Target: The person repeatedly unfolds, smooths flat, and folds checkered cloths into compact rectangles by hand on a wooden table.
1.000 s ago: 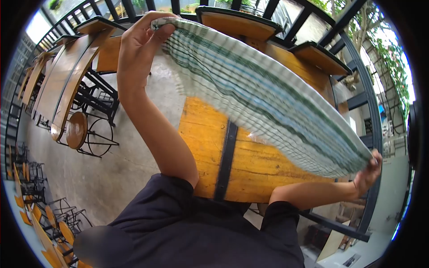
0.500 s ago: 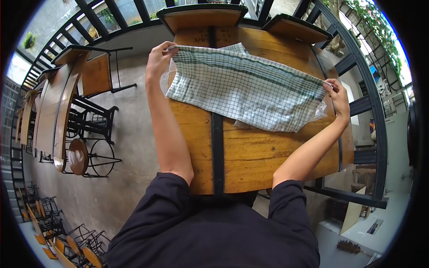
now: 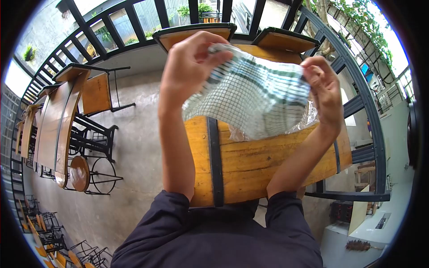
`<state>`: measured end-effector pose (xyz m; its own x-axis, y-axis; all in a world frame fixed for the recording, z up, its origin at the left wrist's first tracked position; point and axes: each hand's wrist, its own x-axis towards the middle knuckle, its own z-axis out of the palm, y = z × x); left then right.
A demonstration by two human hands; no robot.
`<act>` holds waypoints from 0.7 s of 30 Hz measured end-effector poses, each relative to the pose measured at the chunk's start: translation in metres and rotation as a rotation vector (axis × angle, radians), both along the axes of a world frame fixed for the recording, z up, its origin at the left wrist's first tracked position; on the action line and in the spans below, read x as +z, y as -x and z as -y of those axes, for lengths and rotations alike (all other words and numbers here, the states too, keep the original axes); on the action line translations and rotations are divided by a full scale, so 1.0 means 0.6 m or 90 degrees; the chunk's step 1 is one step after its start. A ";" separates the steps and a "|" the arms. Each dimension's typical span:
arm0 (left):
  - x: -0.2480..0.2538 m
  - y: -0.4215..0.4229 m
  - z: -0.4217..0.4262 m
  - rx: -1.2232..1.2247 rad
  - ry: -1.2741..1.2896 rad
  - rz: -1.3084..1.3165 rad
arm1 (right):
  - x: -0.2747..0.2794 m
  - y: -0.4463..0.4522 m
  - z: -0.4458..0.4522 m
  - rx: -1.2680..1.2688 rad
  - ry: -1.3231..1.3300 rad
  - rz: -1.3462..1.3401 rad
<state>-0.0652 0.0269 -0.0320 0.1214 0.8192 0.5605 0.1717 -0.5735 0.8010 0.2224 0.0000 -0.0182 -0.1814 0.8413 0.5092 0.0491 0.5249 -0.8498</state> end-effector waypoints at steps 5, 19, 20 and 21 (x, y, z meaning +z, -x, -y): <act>0.014 -0.069 0.029 -0.049 0.011 -0.047 | 0.002 0.029 -0.005 0.083 -0.040 0.042; 0.011 -0.075 0.025 -0.081 0.034 0.005 | 0.006 0.056 -0.005 -0.035 -0.236 0.285; 0.012 -0.074 0.026 -0.084 0.038 0.009 | 0.005 0.060 -0.006 -0.035 -0.234 0.284; 0.013 -0.072 0.027 -0.085 0.038 0.008 | 0.004 0.063 -0.007 -0.051 -0.234 0.281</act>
<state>-0.0221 0.0108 -0.0243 0.2241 0.8283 0.5135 0.0865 -0.5417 0.8361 0.1846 0.0040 -0.0161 -0.3856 0.6436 0.6612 0.4092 0.7615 -0.5026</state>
